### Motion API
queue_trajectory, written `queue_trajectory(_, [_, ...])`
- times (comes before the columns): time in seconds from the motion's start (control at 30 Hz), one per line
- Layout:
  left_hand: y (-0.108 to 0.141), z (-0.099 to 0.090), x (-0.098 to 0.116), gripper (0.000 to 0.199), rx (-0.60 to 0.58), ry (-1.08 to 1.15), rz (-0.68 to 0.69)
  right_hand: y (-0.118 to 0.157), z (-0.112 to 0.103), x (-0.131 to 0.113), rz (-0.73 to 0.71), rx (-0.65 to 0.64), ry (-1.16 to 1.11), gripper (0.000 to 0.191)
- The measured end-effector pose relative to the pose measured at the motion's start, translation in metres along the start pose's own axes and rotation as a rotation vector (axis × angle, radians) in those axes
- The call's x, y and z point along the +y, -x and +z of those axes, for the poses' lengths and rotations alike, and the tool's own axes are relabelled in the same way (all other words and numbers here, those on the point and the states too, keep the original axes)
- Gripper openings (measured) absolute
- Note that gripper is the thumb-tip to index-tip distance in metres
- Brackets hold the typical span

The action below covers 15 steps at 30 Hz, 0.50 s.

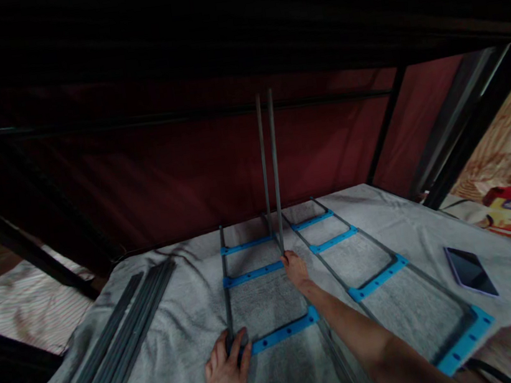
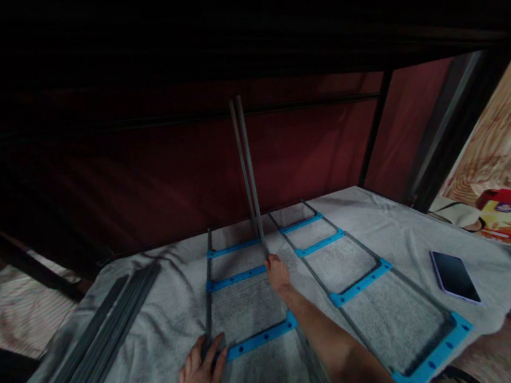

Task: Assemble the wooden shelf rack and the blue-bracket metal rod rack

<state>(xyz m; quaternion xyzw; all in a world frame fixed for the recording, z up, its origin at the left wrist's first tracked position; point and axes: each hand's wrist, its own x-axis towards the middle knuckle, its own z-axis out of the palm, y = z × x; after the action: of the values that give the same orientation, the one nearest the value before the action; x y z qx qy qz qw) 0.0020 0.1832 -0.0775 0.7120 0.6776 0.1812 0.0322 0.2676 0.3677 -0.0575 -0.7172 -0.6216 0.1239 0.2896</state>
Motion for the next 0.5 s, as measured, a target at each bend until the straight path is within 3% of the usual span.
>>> queue_trajectory(0.13, [0.000,-0.004,0.002,0.043,-0.007,0.017,0.009,0.006,-0.001,0.001,-0.058,0.039,-0.057,0.020])
queue_trajectory(0.27, [0.001,-0.008,0.004,0.044,-0.017,0.031,0.010,0.025,-0.007,0.004,-0.098,0.080,-0.102,0.037])
queue_trajectory(0.37, [0.001,-0.006,0.003,0.046,0.010,0.058,0.006,0.056,-0.013,0.013,-0.103,0.098,-0.112,0.042])
queue_trajectory(0.5, [-0.002,-0.001,-0.003,0.051,0.051,0.188,-0.014,0.117,-0.016,0.038,-0.068,0.102,-0.111,0.042])
